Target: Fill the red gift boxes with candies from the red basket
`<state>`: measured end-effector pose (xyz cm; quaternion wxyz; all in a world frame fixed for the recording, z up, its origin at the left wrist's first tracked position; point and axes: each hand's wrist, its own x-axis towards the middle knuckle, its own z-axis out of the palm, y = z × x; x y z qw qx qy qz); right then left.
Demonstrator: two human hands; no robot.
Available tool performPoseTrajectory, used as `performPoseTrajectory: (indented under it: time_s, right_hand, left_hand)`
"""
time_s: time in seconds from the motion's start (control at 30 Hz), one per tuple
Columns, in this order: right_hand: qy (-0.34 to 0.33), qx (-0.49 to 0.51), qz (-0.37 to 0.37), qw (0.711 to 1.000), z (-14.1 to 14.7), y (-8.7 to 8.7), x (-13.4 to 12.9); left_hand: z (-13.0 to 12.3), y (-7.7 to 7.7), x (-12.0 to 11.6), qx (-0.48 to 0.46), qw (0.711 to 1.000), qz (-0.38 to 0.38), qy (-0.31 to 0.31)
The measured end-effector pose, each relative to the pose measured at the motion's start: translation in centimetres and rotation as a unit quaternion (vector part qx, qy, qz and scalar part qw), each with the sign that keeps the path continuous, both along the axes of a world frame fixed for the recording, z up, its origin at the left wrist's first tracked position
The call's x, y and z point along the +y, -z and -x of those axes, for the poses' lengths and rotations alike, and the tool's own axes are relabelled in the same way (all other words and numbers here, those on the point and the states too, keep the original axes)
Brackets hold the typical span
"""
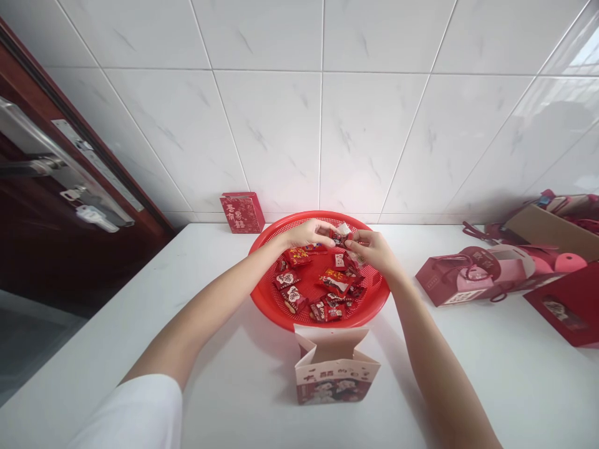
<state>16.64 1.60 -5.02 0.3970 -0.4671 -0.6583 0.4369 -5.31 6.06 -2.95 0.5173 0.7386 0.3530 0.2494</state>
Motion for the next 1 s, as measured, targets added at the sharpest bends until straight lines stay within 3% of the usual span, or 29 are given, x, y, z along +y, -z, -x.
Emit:
performPoseTrajectory:
  time_s: [0.33,0.57,0.83,1.0]
  right_hand:
    - [-0.016,0.013,0.006,1.000,0.05,-0.36,-0.22]
    - [-0.018,0.027,0.009,0.999,-0.09,-0.39,-0.14]
    - [0.005,0.028,0.007,1.000,-0.03,-0.35,-0.21]
    - [0.015,0.031,0.004,0.999,0.05,-0.34,-0.25]
  left_hand:
    - [-0.19,-0.22,-0.30,0.028,0.998,-0.045,0.036]
    - [-0.35,-0.11,-0.33,-0.004,0.998,-0.036,0.047]
    - [-0.32,0.02,-0.35,-0.019,1.000,0.014,0.021]
    - [0.22,0.18,0.06,-0.014,1.000,-0.005,-0.027]
